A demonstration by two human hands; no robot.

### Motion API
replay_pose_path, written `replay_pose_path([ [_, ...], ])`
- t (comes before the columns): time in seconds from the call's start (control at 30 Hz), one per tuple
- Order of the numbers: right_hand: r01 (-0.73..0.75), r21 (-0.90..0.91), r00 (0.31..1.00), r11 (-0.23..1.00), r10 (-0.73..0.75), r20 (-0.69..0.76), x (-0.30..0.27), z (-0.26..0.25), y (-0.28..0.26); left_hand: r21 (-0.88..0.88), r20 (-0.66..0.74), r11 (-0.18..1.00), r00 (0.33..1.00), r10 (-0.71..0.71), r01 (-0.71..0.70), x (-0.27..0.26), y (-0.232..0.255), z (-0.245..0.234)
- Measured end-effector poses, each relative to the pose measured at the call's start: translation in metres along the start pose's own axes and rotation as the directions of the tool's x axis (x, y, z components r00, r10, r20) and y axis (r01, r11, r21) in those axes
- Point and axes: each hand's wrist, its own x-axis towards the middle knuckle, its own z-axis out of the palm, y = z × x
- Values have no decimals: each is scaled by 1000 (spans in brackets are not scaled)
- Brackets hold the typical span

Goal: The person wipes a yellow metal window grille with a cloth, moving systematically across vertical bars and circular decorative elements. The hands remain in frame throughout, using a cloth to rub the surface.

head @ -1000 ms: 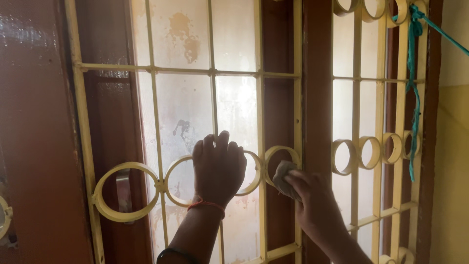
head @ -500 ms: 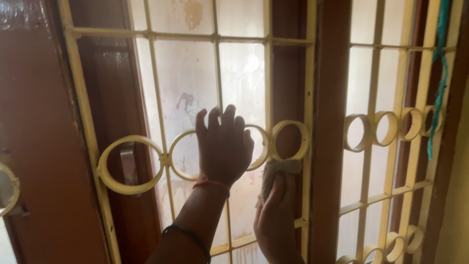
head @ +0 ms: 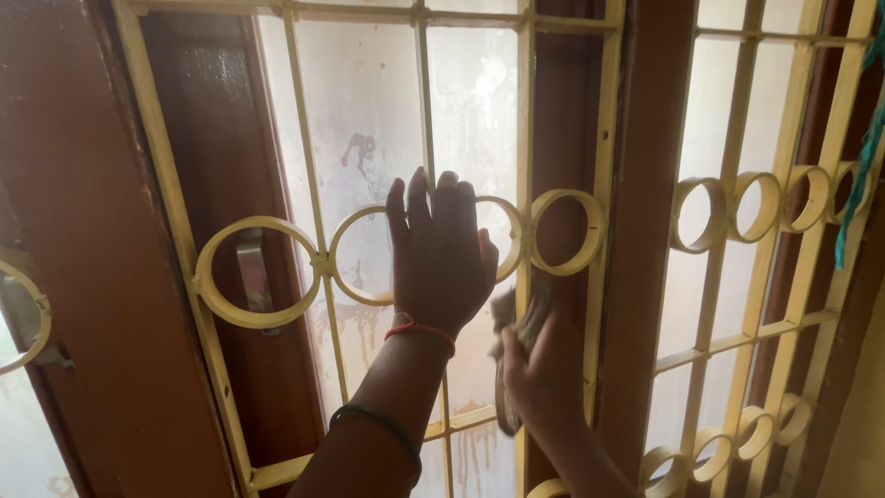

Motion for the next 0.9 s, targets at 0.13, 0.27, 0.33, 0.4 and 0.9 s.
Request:
replay_pose_path([
  [0.13, 380, -111, 888, 918, -396, -233, 10, 4, -5, -47, -16, 999, 1000, -16, 15, -1, -1, 2],
  [0.27, 110, -9, 992, 994, -110, -62, -16, 8, 9, -100, -60, 995, 998, -14, 8, -6, -2, 7],
  [0.33, 26, -13, 1000, 1000, -26, -13, -31, 9, 18, -78, -66, 997, 998, -6, 1, -8, -3, 10],
  [0.4, 169, -30, 984, 985, -171, -52, -46, 8, 26, -75, -50, 997, 999, -17, 13, -9, -3, 14],
  [0.9, -262, 27, 964, 965, 263, -27, -42, -41, 16, -127, -19, 992, 1000, -17, 15, -16, -5, 14],
])
